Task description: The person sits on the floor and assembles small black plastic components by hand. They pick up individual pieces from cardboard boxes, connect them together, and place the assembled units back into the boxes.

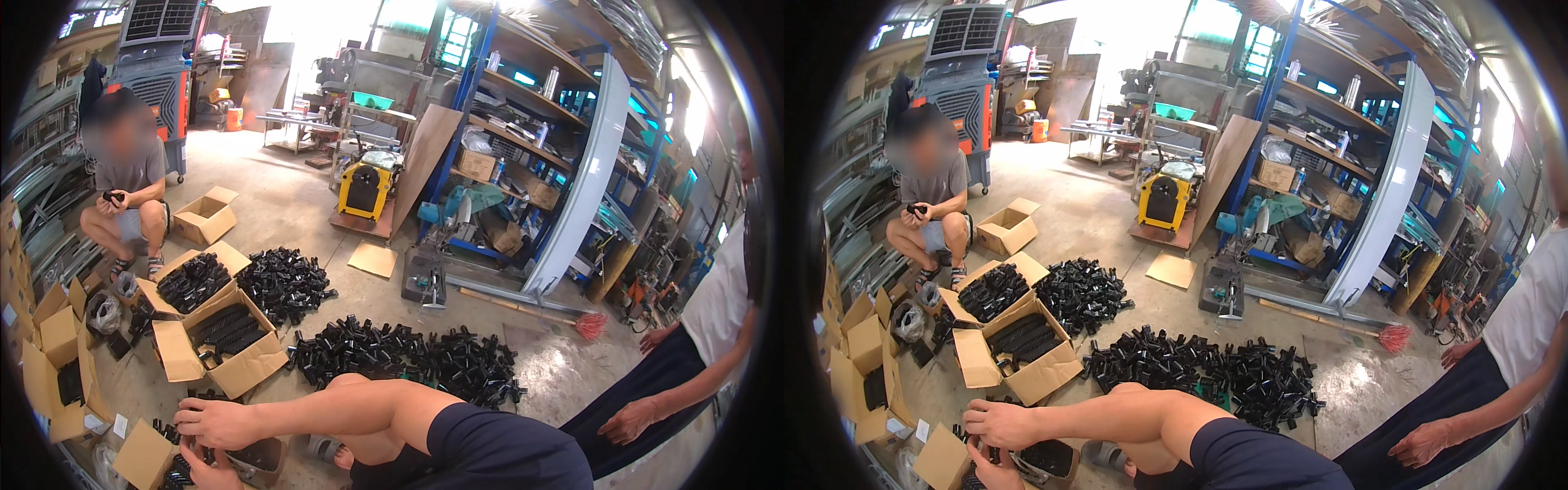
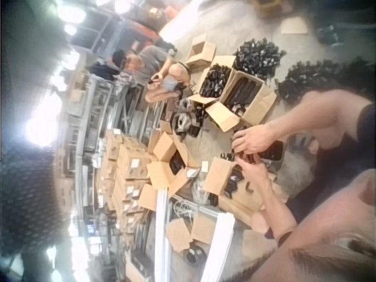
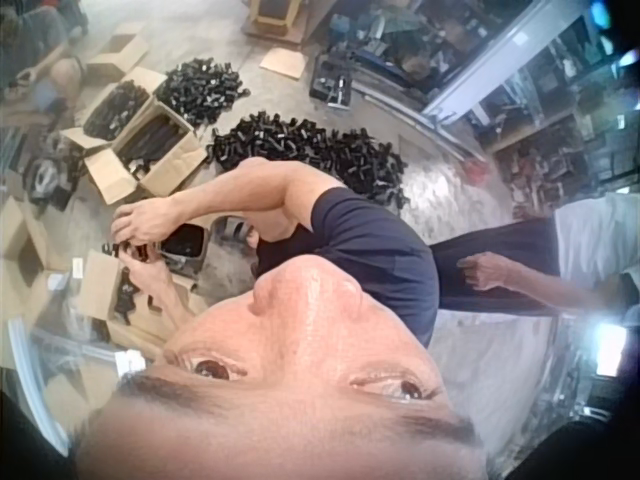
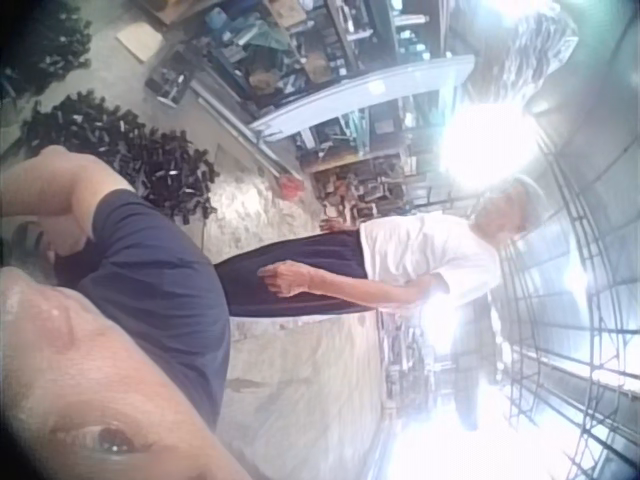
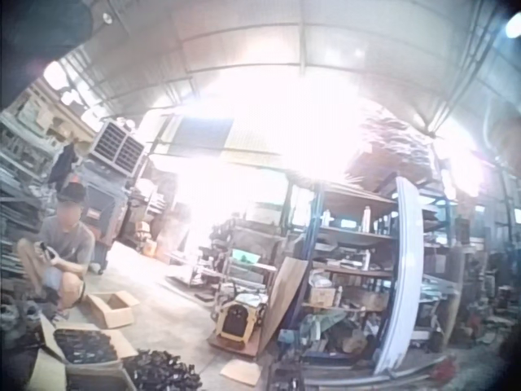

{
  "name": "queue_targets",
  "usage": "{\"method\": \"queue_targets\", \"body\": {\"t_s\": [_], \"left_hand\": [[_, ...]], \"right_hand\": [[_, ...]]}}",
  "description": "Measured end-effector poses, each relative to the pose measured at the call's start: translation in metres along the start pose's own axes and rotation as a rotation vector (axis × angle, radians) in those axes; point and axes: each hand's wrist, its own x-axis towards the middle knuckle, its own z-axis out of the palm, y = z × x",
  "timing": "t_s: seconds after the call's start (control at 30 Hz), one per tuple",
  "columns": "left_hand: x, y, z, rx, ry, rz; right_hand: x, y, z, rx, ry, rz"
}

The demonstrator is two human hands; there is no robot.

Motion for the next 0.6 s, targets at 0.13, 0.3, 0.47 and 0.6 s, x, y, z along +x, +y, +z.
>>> {"method": "queue_targets", "body": {"t_s": [0.13, 0.3, 0.47, 0.6], "left_hand": [[0.0, -0.004, 0.0, 0.02, -0.022, 0.015], [-0.001, -0.016, 0.006, 0.029, -0.037, 0.08], [-0.001, -0.015, 0.006, 0.057, -0.106, 0.045], [0.001, -0.017, 0.006, 0.079, -0.142, 0.025]], "right_hand": [[-0.004, 0.001, 0.008, 0.07, -0.004, 0.018], [-0.006, -0.001, 0.013, 0.046, -0.09, 0.061], [-0.007, -0.009, 0.014, -0.157, -0.157, 0.07], [-0.006, -0.008, 0.013, -0.156, -0.191, 0.053]]}}
